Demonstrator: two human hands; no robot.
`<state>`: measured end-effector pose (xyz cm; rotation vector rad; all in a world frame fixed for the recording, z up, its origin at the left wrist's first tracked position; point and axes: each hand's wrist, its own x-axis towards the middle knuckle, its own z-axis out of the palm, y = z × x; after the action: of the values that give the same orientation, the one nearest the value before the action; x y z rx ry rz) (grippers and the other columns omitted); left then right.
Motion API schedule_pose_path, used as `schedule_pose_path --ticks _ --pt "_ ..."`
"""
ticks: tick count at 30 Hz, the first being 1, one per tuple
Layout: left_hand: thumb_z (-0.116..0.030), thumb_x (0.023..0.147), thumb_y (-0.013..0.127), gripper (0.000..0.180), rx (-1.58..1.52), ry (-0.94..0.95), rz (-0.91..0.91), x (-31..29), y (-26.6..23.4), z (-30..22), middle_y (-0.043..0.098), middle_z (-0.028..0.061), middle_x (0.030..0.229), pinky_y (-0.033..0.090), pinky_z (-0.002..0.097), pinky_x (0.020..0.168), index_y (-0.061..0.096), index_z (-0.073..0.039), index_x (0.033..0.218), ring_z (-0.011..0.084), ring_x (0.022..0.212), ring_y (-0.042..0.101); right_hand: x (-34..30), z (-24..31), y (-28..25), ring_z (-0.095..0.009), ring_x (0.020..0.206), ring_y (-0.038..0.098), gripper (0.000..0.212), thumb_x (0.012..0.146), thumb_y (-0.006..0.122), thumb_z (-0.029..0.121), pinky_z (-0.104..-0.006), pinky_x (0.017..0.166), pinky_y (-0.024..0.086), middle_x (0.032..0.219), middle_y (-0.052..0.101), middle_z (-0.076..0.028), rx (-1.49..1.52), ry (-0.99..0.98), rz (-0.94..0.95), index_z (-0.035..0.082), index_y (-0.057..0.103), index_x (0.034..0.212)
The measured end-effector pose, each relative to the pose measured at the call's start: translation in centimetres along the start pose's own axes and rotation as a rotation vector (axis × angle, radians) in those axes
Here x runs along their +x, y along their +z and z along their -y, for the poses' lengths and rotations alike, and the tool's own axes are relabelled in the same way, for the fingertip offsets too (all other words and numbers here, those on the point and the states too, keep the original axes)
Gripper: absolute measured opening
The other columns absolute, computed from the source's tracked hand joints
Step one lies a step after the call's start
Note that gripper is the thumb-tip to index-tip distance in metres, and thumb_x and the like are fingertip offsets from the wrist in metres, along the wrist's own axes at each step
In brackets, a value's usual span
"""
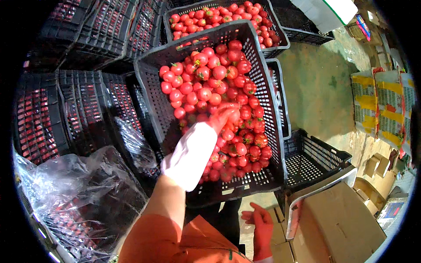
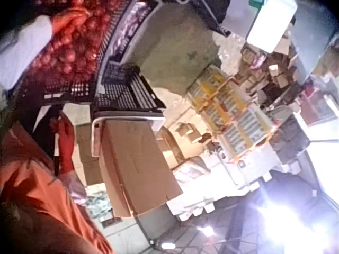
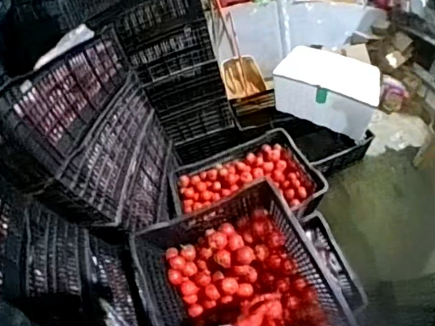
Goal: The person sorts tomatoes by hand into cardboard boxes, picking them from a black plastic crate and placing them into boxes.
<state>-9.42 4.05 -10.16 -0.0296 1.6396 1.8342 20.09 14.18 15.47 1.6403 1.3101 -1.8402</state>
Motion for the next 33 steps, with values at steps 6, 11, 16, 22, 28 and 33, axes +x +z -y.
schedule_pose_path --ticks 6,11,16,22,28,33 --pt "-0.020 0.093 0.057 0.026 -0.434 -0.211 0.240 -8.8 2.9 -5.1 0.067 0.0048 0.088 0.050 0.0309 0.078 0.063 -0.005 0.114 0.0163 0.089 0.063 5.2 4.8 3.8 -0.016 0.101 0.061 0.035 0.097 0.052 0.006 -0.0300 0.086 0.050 0.115 0.065 -0.012 0.119 -0.451 -0.026 -0.002 0.052 0.131" --pt "-0.021 0.095 0.057 0.024 -0.247 -0.190 0.292 -13.6 5.0 -5.4 0.065 0.0048 0.082 0.050 0.0307 0.075 0.063 -0.005 0.111 0.0155 0.083 0.062 7.6 9.6 7.7 -0.037 0.120 0.054 0.070 0.074 0.073 -0.001 -0.0406 0.100 0.044 0.139 0.047 -0.022 -0.673 -1.055 0.054 0.000 0.044 0.137" --pt "-0.022 0.096 0.056 0.022 0.151 -0.351 0.195 -13.2 6.8 -4.1 0.064 0.0048 0.077 0.051 0.0305 0.071 0.062 -0.005 0.109 0.0147 0.077 0.062 11.2 4.1 4.0 -0.024 0.117 0.056 0.066 0.076 0.068 -0.010 -0.0347 0.101 0.042 0.138 0.050 -0.011 -0.071 -0.627 0.266 0.004 0.048 0.137" --pt "-0.020 0.085 0.069 0.035 0.623 0.024 -0.331 -2.7 4.7 2.9 0.068 0.0155 0.099 0.052 0.0350 0.081 0.062 -0.002 0.114 0.0281 0.093 0.066 9.2 4.0 1.5 -0.019 0.079 0.065 0.050 0.098 0.046 0.048 -0.0267 0.067 0.047 0.104 0.065 -0.011 0.153 -0.166 0.154 0.003 0.058 0.117" --pt "-0.016 0.076 0.065 0.051 0.797 -0.294 -0.366 4.2 7.0 2.6 0.065 0.0235 0.102 0.052 0.0428 0.081 0.054 -0.001 0.124 0.0389 0.092 0.065 9.6 1.1 0.7 -0.031 0.092 0.068 0.020 0.086 0.061 0.008 -0.0401 0.084 0.055 0.108 0.067 -0.019 0.493 -0.044 0.220 -0.003 0.062 0.102" --pt "-0.026 0.088 0.066 0.043 -0.111 -0.546 -0.122 0.6 4.7 -0.2 0.063 0.0075 0.080 0.043 0.0299 0.045 0.052 -0.009 0.125 0.0172 0.056 0.055 9.9 -0.3 -0.3 -0.028 0.088 0.068 0.023 0.089 0.059 0.010 -0.0395 0.076 0.057 0.103 0.068 -0.019 0.605 -0.099 0.298 0.002 0.061 0.111"
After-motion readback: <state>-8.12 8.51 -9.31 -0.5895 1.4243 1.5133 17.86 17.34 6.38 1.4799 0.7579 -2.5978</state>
